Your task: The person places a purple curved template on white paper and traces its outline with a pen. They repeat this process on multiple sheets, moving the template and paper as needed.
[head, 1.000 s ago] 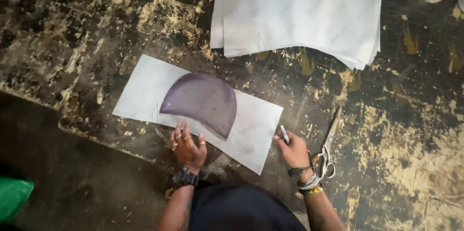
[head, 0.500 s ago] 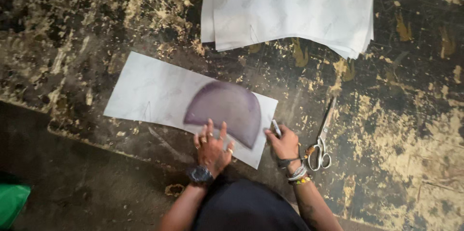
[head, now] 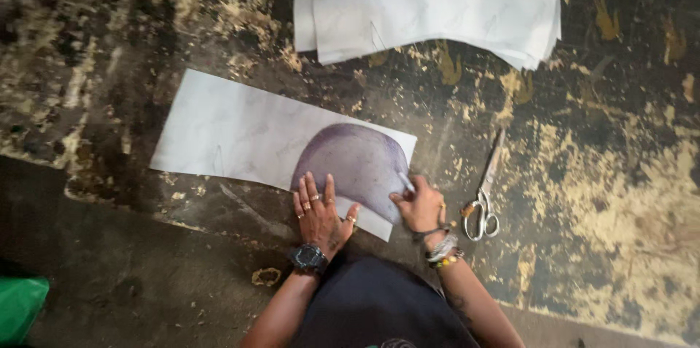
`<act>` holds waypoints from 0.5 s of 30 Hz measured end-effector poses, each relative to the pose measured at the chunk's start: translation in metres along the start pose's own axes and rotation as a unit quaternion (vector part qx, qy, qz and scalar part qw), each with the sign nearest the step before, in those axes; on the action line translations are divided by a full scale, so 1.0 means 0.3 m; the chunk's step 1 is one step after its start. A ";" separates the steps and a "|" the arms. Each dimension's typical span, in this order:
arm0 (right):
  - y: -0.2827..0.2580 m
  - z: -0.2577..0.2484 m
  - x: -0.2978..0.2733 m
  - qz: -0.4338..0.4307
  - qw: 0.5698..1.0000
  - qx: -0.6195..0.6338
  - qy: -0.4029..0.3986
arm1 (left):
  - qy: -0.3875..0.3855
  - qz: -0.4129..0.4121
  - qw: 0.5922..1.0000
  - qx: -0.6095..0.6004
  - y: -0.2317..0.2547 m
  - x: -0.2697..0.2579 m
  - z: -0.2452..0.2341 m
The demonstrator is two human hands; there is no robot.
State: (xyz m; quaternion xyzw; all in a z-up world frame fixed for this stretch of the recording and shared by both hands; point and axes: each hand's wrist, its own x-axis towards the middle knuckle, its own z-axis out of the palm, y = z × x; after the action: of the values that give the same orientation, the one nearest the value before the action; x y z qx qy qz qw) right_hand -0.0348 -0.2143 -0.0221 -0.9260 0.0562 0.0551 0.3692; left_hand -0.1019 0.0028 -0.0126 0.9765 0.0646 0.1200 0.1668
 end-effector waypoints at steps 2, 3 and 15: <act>-0.007 0.003 -0.023 -0.073 0.997 0.002 0.024 | -0.024 -0.006 1.000 0.013 0.008 0.008 0.010; -0.012 0.008 -0.038 -0.109 0.994 -0.013 0.026 | -0.028 -0.007 0.999 0.019 0.002 0.009 0.010; 0.004 -0.031 -0.092 -0.088 0.996 0.019 -0.019 | 0.015 0.022 0.999 -0.025 -0.082 0.006 0.032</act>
State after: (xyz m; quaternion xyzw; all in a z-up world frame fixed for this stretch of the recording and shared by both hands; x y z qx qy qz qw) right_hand -0.0617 -0.2198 -0.0121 -0.9190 -0.0316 0.0393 0.3911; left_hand -0.0998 0.0232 -0.0294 0.9714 0.0428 0.1394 0.1874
